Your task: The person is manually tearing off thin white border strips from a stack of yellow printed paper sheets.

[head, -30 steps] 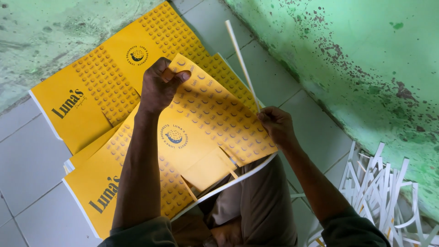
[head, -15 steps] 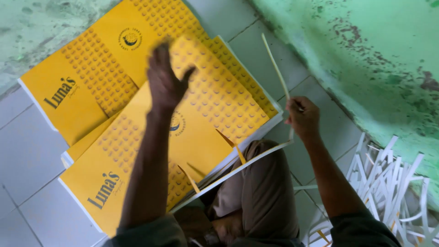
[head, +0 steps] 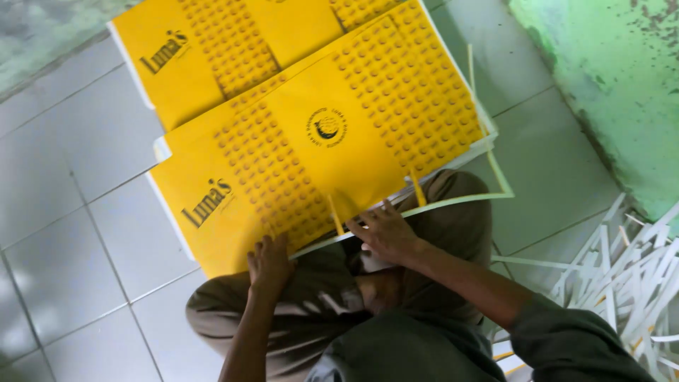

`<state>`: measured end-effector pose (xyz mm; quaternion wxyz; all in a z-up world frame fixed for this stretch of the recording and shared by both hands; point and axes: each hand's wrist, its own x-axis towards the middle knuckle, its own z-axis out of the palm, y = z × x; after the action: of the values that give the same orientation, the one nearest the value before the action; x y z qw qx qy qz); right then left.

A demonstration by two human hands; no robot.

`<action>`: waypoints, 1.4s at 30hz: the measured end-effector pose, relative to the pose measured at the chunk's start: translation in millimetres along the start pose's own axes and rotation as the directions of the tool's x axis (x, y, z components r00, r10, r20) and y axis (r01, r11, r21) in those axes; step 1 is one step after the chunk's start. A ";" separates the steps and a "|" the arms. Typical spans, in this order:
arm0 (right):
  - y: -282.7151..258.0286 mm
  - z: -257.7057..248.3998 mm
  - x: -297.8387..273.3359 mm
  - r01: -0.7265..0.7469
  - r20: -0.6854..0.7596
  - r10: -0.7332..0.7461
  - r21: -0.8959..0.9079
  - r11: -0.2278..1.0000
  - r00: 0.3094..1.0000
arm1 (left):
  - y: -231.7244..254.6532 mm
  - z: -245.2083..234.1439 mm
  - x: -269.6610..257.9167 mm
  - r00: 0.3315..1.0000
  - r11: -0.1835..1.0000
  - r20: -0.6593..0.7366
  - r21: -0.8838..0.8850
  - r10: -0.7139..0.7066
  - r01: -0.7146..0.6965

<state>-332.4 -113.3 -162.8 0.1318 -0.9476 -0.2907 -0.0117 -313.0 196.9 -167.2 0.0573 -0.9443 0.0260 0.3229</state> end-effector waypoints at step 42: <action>-138.6 -222.7 95.9 0.229 -0.311 0.548 0.949 0.214 0.776 | 32.3 -181.9 -179.0 0.503 0.576 -0.844 -0.320 0.188 -0.752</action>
<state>-317.4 -7.5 95.3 0.7712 -0.6229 -0.0668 -0.1131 -346.8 144.3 82.3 -0.3933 -0.8899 0.2100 -0.0964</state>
